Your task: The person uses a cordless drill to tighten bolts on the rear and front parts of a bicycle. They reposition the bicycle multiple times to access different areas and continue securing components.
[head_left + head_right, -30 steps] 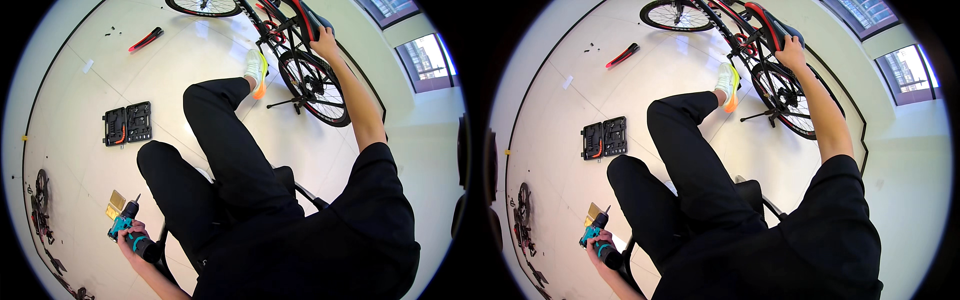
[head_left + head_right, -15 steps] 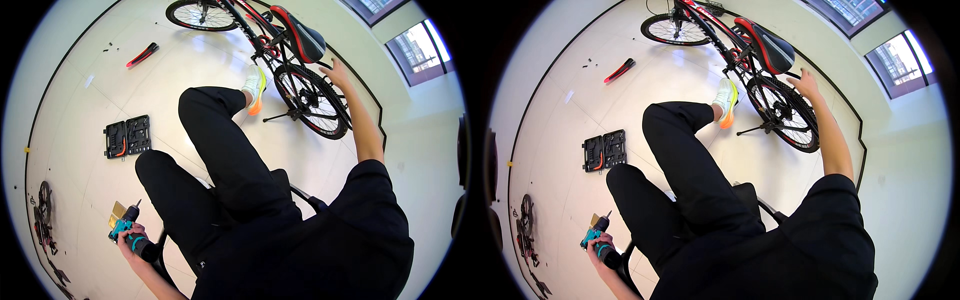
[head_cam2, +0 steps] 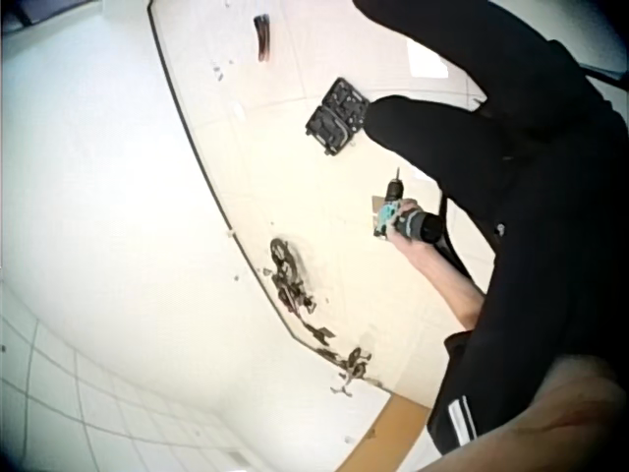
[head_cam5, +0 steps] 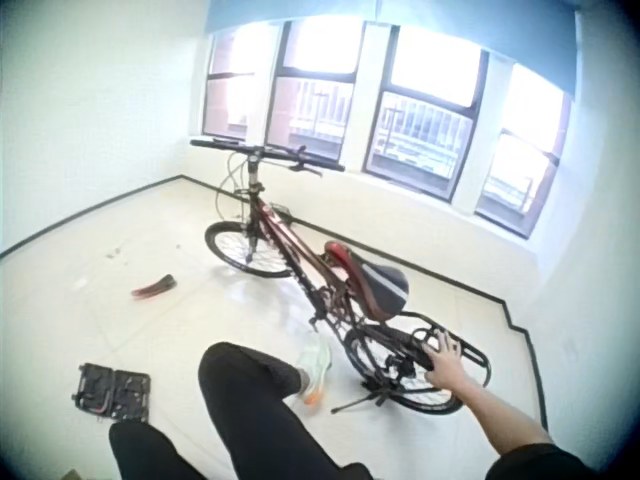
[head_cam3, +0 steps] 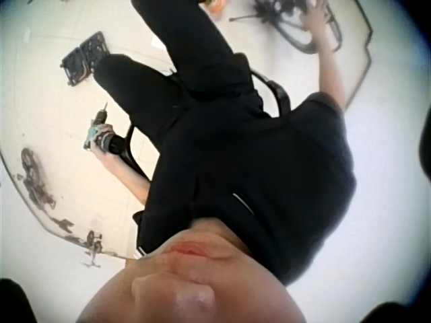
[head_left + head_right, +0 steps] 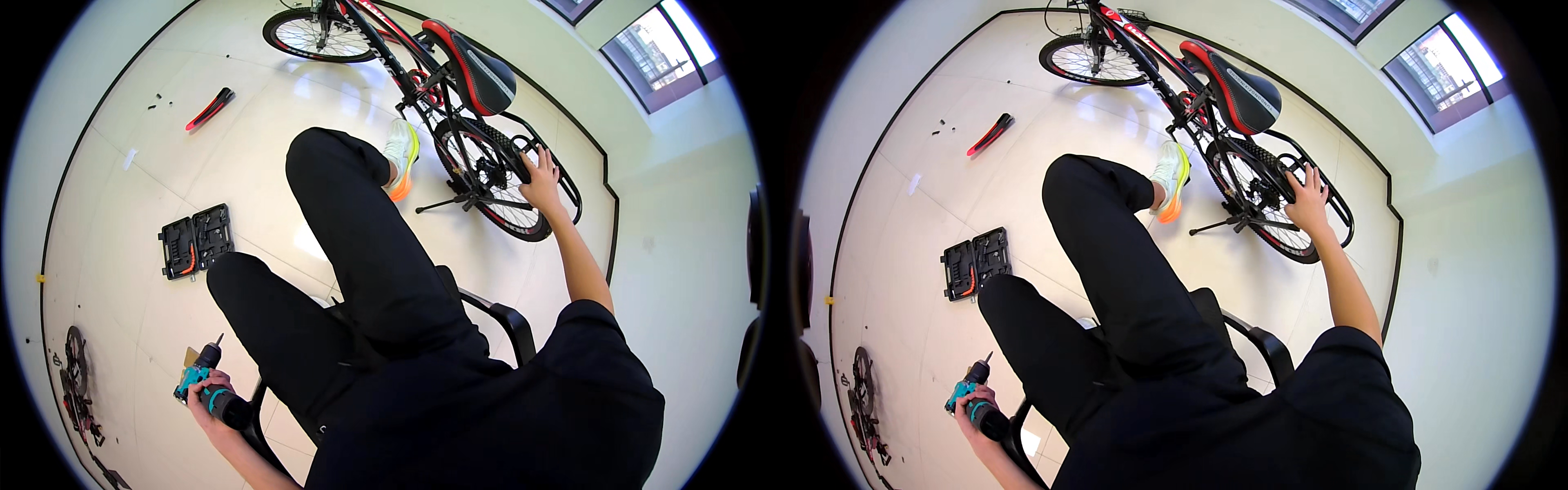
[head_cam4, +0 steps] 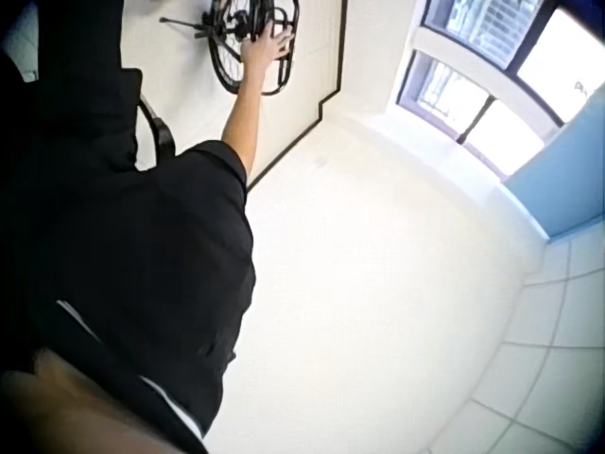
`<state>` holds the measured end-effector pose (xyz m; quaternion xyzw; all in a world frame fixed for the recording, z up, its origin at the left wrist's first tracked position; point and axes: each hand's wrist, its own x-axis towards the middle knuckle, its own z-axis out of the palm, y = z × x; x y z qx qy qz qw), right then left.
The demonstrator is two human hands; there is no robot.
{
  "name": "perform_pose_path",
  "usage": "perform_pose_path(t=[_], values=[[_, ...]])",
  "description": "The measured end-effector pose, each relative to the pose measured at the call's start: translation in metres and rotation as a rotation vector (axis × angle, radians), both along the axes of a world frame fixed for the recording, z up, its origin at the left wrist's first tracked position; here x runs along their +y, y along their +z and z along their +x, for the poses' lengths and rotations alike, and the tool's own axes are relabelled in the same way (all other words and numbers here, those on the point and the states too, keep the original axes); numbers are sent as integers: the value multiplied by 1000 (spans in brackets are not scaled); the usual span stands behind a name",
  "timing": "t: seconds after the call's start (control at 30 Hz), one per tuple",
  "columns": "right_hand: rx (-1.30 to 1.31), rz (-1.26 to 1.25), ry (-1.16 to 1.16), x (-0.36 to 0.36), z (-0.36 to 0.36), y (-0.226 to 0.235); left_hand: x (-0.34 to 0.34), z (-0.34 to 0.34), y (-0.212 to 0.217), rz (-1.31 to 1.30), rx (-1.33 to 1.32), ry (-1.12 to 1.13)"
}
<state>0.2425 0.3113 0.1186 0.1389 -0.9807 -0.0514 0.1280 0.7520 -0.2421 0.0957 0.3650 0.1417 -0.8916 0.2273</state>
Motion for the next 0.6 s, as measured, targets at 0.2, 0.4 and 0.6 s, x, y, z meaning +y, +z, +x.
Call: perform_pose_path(t=[0.2,0.4,0.6], values=[[9,-100,-25,22,11,-7,-2,3,-2,-8,14,-13],[124,-103,-23,25,19,-10,-3,2,-5,26,31,0],[177,-83,-57,15,21,-1,-2,2,-1,77,108,-68]])
